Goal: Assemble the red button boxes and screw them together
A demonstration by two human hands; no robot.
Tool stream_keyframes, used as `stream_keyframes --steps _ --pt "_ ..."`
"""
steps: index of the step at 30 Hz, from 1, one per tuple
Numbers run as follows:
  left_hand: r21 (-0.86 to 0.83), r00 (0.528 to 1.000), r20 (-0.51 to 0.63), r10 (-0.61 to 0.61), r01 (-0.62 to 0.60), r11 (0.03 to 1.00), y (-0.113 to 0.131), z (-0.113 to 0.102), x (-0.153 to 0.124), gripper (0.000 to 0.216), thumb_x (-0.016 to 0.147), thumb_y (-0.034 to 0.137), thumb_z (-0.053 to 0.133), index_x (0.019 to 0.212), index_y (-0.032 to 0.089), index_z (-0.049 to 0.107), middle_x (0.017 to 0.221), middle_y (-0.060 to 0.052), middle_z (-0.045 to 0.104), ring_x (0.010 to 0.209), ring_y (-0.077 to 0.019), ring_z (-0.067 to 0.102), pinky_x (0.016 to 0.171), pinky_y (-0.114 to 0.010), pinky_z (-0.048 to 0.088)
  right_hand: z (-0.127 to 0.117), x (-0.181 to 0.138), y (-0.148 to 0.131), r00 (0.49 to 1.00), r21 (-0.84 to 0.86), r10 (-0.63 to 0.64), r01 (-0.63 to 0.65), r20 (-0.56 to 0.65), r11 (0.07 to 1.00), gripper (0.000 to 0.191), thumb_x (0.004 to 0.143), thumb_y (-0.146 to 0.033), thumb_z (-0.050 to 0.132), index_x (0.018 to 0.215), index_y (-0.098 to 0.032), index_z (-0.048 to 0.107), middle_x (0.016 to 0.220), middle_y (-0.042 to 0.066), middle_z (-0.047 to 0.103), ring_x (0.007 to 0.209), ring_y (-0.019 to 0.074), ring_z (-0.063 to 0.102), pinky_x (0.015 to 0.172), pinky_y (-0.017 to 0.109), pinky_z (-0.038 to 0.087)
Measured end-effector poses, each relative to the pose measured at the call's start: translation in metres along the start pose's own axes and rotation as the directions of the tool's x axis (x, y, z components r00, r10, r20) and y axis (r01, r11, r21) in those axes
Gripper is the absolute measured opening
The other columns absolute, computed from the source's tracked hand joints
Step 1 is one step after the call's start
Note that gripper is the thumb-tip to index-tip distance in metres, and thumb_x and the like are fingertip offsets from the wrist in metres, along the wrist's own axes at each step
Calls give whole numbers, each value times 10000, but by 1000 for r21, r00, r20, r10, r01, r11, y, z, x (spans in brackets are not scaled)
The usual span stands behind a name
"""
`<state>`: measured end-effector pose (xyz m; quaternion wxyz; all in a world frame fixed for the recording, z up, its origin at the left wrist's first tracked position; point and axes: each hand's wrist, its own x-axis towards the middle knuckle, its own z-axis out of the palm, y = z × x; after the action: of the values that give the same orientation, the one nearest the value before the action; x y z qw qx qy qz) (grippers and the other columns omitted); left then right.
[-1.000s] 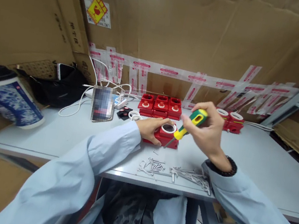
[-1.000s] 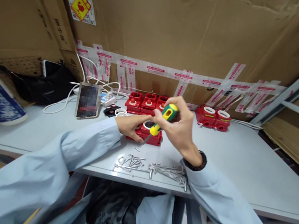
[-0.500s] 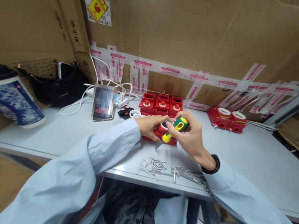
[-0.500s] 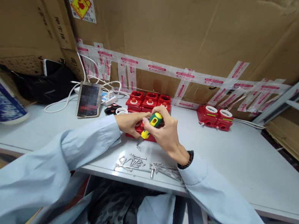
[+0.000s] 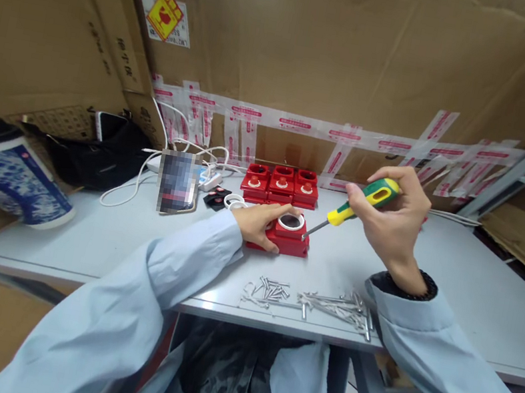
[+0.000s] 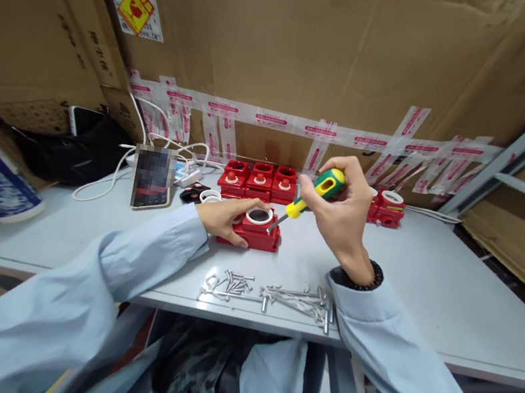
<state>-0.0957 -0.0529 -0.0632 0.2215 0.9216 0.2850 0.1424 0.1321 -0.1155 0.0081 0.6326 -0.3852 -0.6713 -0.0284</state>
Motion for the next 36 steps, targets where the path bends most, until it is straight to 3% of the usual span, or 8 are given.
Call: stream_keyframes --steps 19,30,36 --pt "-16 1000 9 4 -4 1000 4 -1 0 865 628 375 768 1362 218 338 1409 -123 454 1277 -294 464 1056 -439 357 2 1 11 1000 -15 27 -26 13 1000 204 705 -286 710 745 -256 512 641 -41 463 546 129 422 477 279 376" --pt "3 1000 16 -15 15 1000 7 -2 0 878 634 394 765 1371 209 324 1413 -121 451 1280 -288 466 1063 -421 362 5 -3 21 992 -8 53 -52 116 999 219 701 -282 705 773 -235 503 665 -44 470 549 105 424 481 245 356" --pt "20 1000 6 -12 12 1000 3 0 0 894 625 393 770 1380 233 320 1405 -116 459 1276 -299 468 1051 -439 370 7 -1 9 976 -74 -3 19 218 997 186 735 -303 681 770 -226 515 624 -54 472 527 96 415 488 234 351"
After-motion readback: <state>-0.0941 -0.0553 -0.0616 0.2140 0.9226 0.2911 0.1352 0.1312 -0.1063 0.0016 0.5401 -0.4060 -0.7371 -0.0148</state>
